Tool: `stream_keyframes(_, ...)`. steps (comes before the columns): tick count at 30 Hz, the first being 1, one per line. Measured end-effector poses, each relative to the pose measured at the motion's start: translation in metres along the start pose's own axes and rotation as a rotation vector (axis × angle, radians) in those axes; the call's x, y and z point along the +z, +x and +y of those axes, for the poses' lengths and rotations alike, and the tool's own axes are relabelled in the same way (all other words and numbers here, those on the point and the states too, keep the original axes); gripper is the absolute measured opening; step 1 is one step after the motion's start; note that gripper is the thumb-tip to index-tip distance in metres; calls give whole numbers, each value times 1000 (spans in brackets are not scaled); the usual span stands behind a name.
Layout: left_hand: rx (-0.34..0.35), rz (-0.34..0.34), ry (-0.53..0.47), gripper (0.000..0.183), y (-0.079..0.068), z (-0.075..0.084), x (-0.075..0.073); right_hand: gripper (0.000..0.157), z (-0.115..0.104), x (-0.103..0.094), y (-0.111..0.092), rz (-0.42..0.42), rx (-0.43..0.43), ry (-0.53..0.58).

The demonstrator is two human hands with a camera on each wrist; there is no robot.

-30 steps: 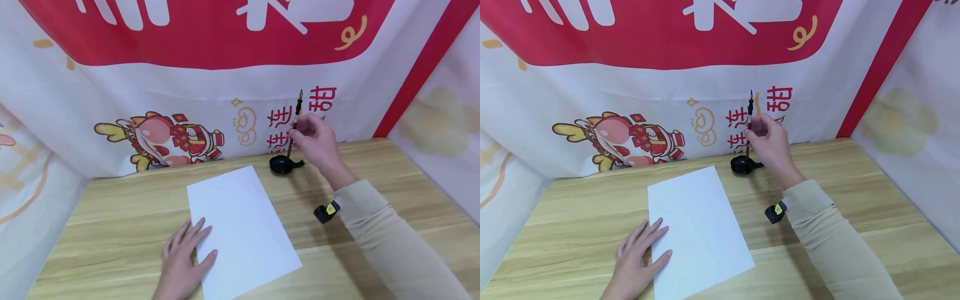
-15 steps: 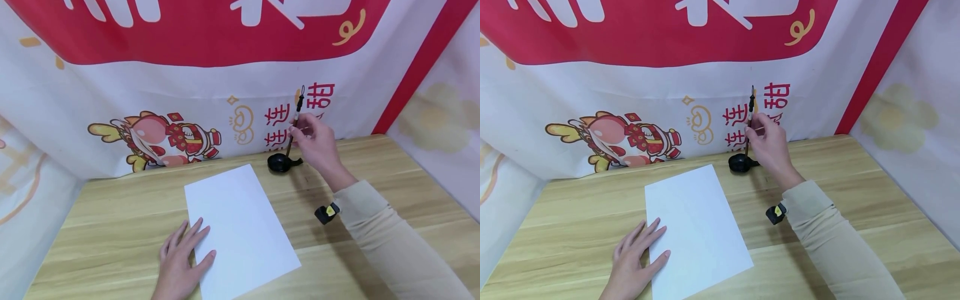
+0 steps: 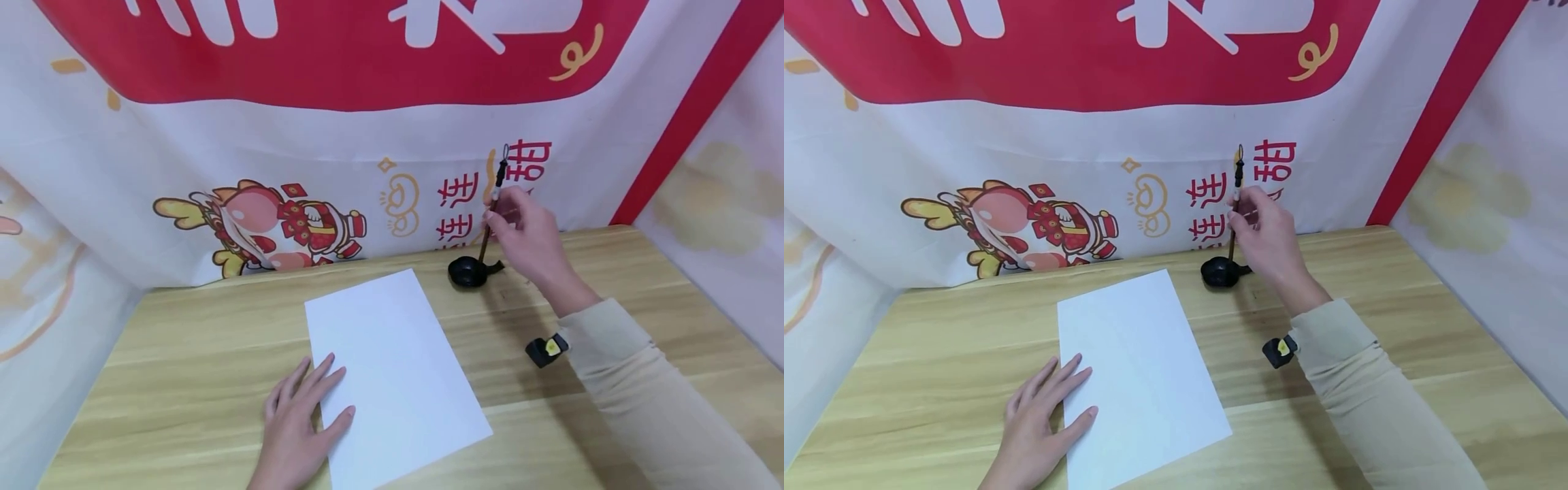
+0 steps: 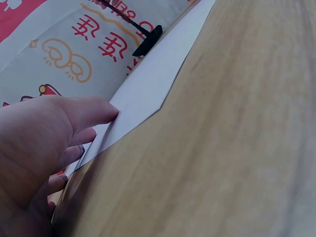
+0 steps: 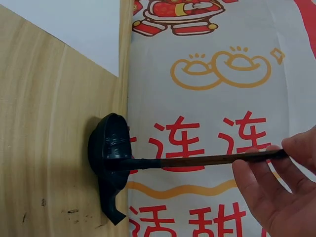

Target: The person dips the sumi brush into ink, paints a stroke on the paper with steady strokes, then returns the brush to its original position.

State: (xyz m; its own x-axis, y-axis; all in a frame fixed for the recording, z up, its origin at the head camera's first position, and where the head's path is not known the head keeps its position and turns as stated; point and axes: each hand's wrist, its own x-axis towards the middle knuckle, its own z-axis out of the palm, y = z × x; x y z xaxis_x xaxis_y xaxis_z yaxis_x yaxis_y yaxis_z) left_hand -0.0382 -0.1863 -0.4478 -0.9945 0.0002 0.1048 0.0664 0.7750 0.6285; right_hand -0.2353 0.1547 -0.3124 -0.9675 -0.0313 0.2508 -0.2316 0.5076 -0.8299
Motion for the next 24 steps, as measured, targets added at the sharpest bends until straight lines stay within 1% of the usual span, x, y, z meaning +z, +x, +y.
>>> stream_keyframes(3,0,-6,-10,56,1,1,0,35,-3,-2,0,25,-32,-48)
stream_keyframes(6,6,-3,-14,55,1,2,0,44,-6,0,2,69,-52,-98)
stream_keyframes(7,8,-1,-16,55,1,2,0,45,-6,0,3,78,-56,-113)
stream_keyframes(10,8,0,-16,55,1,3,0,42,-7,2,4,92,-68,-145)
stream_keyframes(14,-3,-6,-16,55,0,3,0,37,-5,5,6,90,-89,-143)
stream_keyframes(18,-17,-10,-10,55,0,3,0,35,-3,10,5,89,-100,-146)
stream_keyframes(24,-19,-22,-13,55,-1,2,-2,34,1,12,1,114,-111,-164)
